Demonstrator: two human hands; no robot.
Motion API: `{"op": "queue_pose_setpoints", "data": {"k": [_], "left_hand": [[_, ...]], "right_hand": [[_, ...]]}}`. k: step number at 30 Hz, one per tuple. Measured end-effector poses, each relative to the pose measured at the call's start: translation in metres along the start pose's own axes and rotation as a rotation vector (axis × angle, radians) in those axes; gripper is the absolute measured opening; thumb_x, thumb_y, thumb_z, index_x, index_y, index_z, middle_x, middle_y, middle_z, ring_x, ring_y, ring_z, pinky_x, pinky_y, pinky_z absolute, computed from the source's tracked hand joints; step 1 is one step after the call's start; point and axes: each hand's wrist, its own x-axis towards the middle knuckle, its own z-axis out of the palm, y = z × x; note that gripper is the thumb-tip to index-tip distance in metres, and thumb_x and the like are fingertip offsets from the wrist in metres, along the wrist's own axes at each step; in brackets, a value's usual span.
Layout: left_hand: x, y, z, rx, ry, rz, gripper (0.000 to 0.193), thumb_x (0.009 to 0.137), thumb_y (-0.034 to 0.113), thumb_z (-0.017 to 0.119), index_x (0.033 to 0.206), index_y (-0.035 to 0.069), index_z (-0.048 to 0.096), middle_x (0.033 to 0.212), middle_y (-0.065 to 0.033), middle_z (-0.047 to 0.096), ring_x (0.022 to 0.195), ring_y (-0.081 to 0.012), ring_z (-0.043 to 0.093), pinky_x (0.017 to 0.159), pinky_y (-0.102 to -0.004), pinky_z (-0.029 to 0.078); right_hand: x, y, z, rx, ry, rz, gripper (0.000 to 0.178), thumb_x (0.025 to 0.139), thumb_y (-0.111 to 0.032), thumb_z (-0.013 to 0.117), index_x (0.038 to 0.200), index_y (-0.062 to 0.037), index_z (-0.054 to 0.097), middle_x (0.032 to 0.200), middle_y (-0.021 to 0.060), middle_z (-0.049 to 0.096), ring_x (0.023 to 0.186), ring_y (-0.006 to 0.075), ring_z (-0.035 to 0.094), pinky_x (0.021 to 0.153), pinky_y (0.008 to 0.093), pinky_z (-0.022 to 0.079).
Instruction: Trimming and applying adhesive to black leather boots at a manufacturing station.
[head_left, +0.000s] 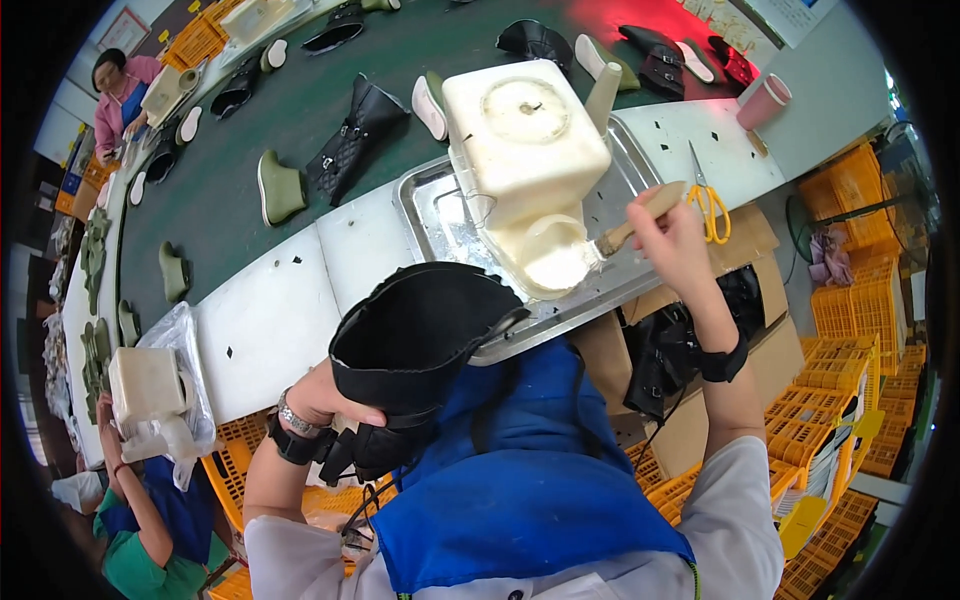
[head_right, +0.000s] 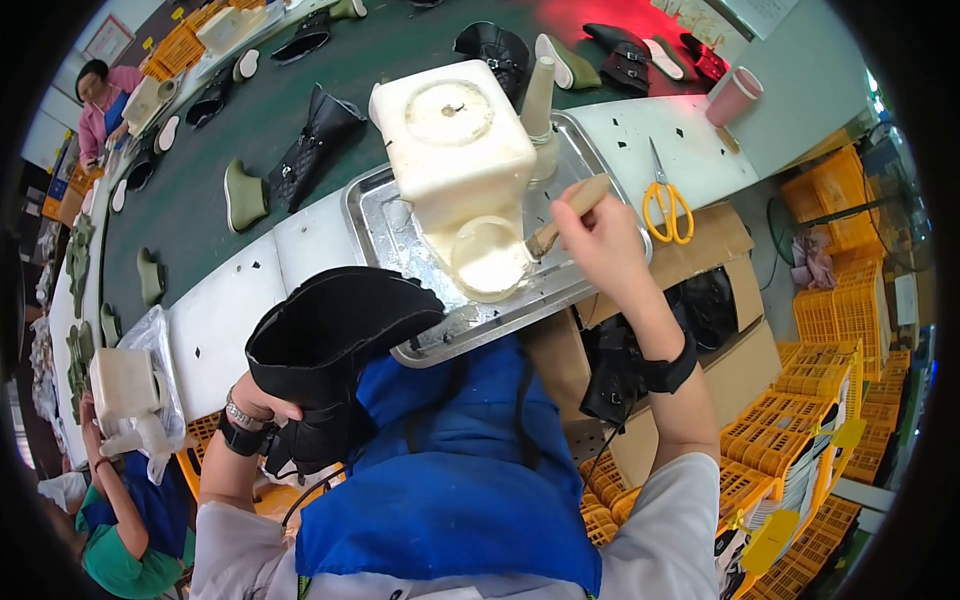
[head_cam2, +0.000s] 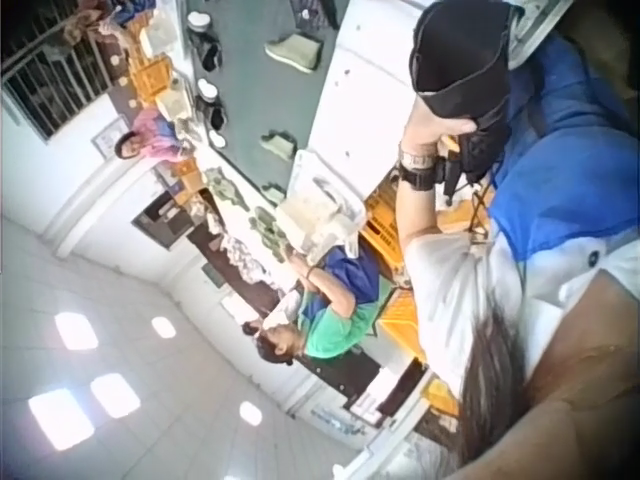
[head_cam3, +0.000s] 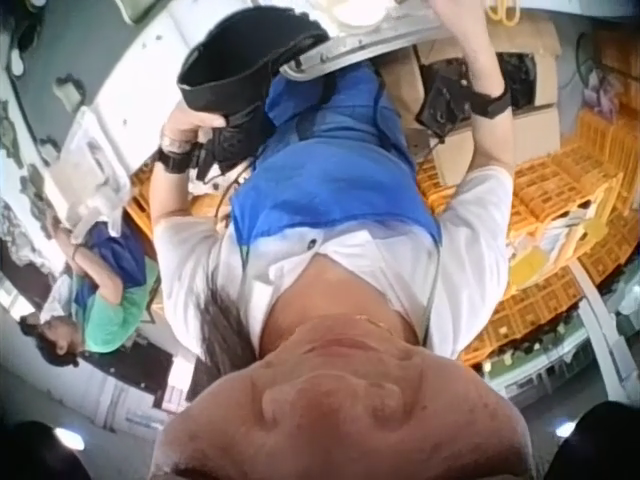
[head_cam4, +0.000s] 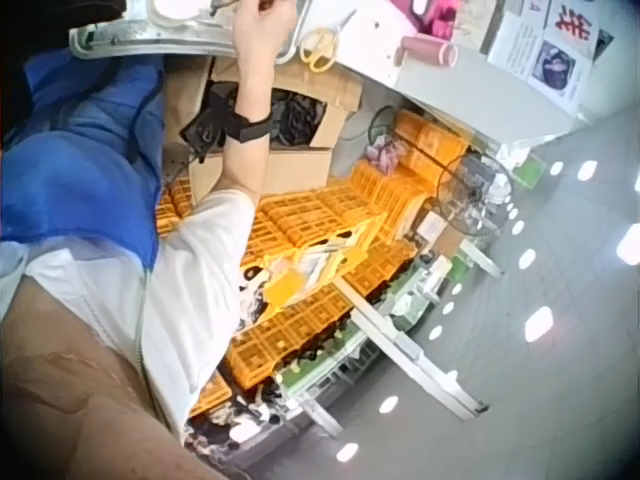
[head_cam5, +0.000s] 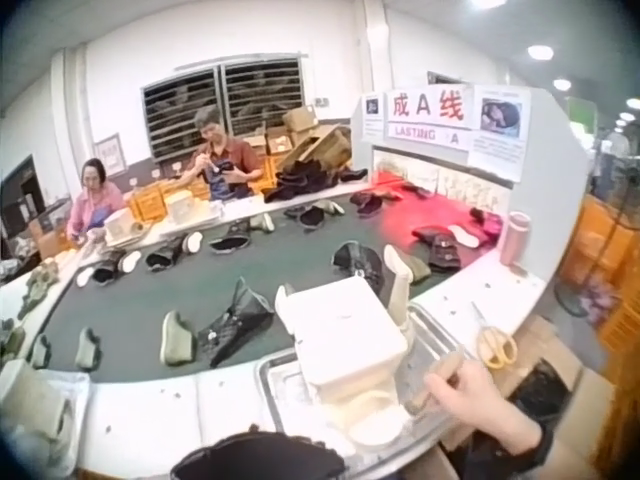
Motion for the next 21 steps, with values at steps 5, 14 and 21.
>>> {"op": "queue_pose_setpoints", "data": {"k": [5, 14, 21], "left_hand": [[0.023, -0.007, 0.002, -0.062, -0.153, -0.017, 0.08, 0.05, 0.017, 0.086, 0.118, -0.002, 0.049, 0.115, -0.013, 0.054, 0.103, -0.0211, 0.053, 0.092, -0.0339, 0.04], [0.037, -0.012, -0.004, -0.064, -0.241, -0.089, 0.088, 0.051, 0.013, 0.085, 0.126, 0.001, 0.04, 0.119, -0.0093, 0.052, 0.107, -0.0165, 0.048, 0.094, -0.0307, 0.036], [0.018, -0.037, -0.024, -0.004, -0.165, 0.201, 0.101, 0.056, 0.024, 0.083, 0.134, 0.002, 0.023, 0.127, -0.0219, 0.04, 0.11, -0.0373, 0.046, 0.088, -0.0537, 0.039]], "right_hand": [[0.011, -0.015, 0.001, 0.592, -0.216, 0.202, 0.036, 0.092, -0.03, 0.042, 0.104, 0.0011, 0.055, 0.069, 0.0059, 0.059, 0.054, 0.0067, 0.05, 0.052, 0.0191, 0.041], [0.006, -0.054, 0.053, 0.379, -0.398, -0.281, 0.012, 0.081, -0.009, 0.058, 0.088, 0.0003, 0.061, 0.073, 0.0079, 0.061, 0.059, 0.0112, 0.055, 0.054, 0.0235, 0.044], [0.01, -0.05, 0.055, 0.191, -0.395, -0.548, 0.006, 0.076, -0.007, 0.063, 0.08, -0.0022, 0.064, 0.07, 0.0044, 0.062, 0.062, 0.0103, 0.056, 0.055, 0.0229, 0.043]]}}
